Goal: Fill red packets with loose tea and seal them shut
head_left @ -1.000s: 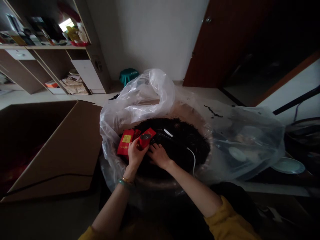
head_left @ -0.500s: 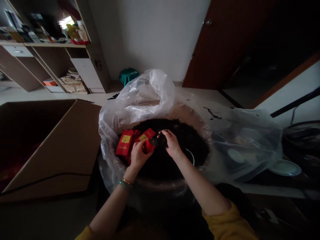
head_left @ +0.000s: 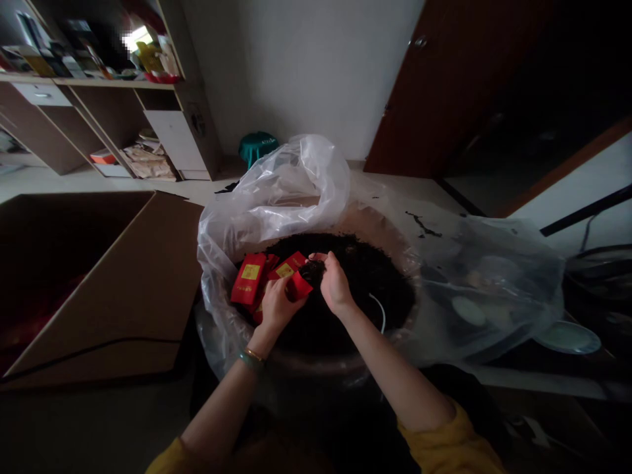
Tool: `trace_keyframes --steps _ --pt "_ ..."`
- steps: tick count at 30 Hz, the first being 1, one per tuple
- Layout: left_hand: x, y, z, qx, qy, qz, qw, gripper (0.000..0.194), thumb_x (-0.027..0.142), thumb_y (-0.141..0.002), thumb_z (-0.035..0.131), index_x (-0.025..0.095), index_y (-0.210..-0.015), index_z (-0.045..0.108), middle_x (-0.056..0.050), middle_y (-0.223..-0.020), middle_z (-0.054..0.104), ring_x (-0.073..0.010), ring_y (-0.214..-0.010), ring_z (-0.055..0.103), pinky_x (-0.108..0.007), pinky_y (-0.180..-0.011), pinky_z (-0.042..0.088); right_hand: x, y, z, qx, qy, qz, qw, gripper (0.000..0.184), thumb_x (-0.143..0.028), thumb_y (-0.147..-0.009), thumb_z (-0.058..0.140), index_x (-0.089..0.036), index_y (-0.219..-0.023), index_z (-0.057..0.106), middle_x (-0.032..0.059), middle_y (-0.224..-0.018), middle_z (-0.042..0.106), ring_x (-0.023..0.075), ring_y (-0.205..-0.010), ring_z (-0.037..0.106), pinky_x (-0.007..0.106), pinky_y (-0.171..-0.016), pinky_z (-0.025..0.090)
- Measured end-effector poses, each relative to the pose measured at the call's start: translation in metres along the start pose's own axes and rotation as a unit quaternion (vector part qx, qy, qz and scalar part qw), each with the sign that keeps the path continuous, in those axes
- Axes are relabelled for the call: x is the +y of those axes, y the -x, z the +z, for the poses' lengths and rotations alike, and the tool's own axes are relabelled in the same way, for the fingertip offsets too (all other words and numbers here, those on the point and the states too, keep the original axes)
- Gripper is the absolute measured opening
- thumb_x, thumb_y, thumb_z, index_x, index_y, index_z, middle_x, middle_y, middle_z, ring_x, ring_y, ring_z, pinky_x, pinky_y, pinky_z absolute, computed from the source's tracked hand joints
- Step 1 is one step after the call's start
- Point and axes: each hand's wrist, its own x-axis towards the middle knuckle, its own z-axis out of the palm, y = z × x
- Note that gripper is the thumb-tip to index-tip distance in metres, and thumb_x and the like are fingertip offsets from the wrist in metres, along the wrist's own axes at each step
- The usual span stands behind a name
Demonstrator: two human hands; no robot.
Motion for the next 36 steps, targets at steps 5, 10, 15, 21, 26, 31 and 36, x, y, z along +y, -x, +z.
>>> trace_keyframes --steps 5,10,15,21,26,31,36 --pt "-0.003 -0.001 0.0 0.019 0.01 -0.035 0.999 0.053 0.035 -0.06 0.079 0.018 -0.106 0.06 -0.007 -0.092 0.068 -0.026 -0.089 0.06 -0.037 -0.077 0.052 -0.007 0.005 -0.005 -0.076 0.179 -0.059 0.979 0.044 -0.052 -0.089 0.039 -0.019 -0.093 0.068 0.0063 -0.102 0.071 0.0208 -0.105 0.061 0.039 -0.1 0.041" --pt "-0.004 -0.001 0.0 0.036 0.012 -0.06 0.997 0.053 0.033 -0.059 0.08 0.019 -0.107 0.06 -0.006 -0.09 0.067 -0.025 -0.087 0.061 -0.036 -0.074 0.052 -0.021 0.009 -0.013 -0.161 0.417 -0.153 0.881 0.026 -0.018 -0.082 0.051 -0.022 -0.1 0.07 0.0061 -0.11 0.069 0.0194 -0.104 0.063 0.038 -0.097 0.045" --pt "-0.003 0.001 0.001 0.014 -0.005 0.015 1.0 0.051 0.03 -0.062 0.078 0.02 -0.108 0.059 -0.007 -0.096 0.068 -0.0255 -0.094 0.059 -0.036 -0.081 0.051 -0.021 0.01 -0.015 -0.198 0.533 -0.213 0.795 0.025 -0.003 -0.075 0.056 -0.02 -0.084 0.071 0.0065 -0.093 0.071 0.0202 -0.089 0.065 0.039 -0.088 0.051" --pt "-0.001 0.002 0.0 -0.005 0.024 0.055 0.998 0.052 0.038 -0.063 0.078 0.02 -0.108 0.059 -0.007 -0.096 0.068 -0.0242 -0.092 0.062 -0.036 -0.081 0.051 -0.014 0.015 -0.007 -0.151 0.496 -0.226 0.825 0.017 -0.007 -0.075 0.06 -0.019 -0.084 0.067 0.0073 -0.093 0.066 0.0182 -0.082 0.064 0.032 -0.078 0.053" --pt "-0.004 0.0 -0.004 0.002 0.067 -0.028 0.997 0.051 0.041 -0.062 0.079 0.02 -0.105 0.062 -0.003 -0.083 0.067 -0.0188 -0.072 0.063 -0.031 -0.067 0.053 -0.023 0.011 -0.01 -0.182 0.429 -0.177 0.867 0.022 -0.018 -0.086 0.048 -0.022 -0.096 0.067 0.0032 -0.086 0.071 0.0182 -0.08 0.067 0.034 -0.078 0.052" --pt "-0.008 -0.002 -0.004 0.045 0.086 -0.091 0.991 0.056 0.043 -0.059 0.08 0.017 -0.106 0.062 -0.003 -0.078 0.067 -0.0157 -0.064 0.061 -0.03 -0.063 0.053 -0.024 0.003 -0.034 -0.207 0.555 -0.122 0.796 0.034 -0.015 -0.073 0.063 -0.024 -0.105 0.067 0.0041 -0.101 0.069 0.0203 -0.092 0.064 0.036 -0.085 0.05" --pt "-0.01 -0.002 -0.001 0.063 0.079 -0.092 0.991 0.06 0.041 -0.056 0.081 0.015 -0.107 0.062 -0.005 -0.081 0.066 -0.0173 -0.067 0.061 -0.032 -0.064 0.054 0.001 0.026 -0.029 -0.261 0.772 -0.113 0.568 0.073 -0.02 -0.051 0.086 -0.03 -0.119 0.061 0.0126 -0.14 0.046 0.0355 -0.115 0.049 0.043 -0.086 0.048"
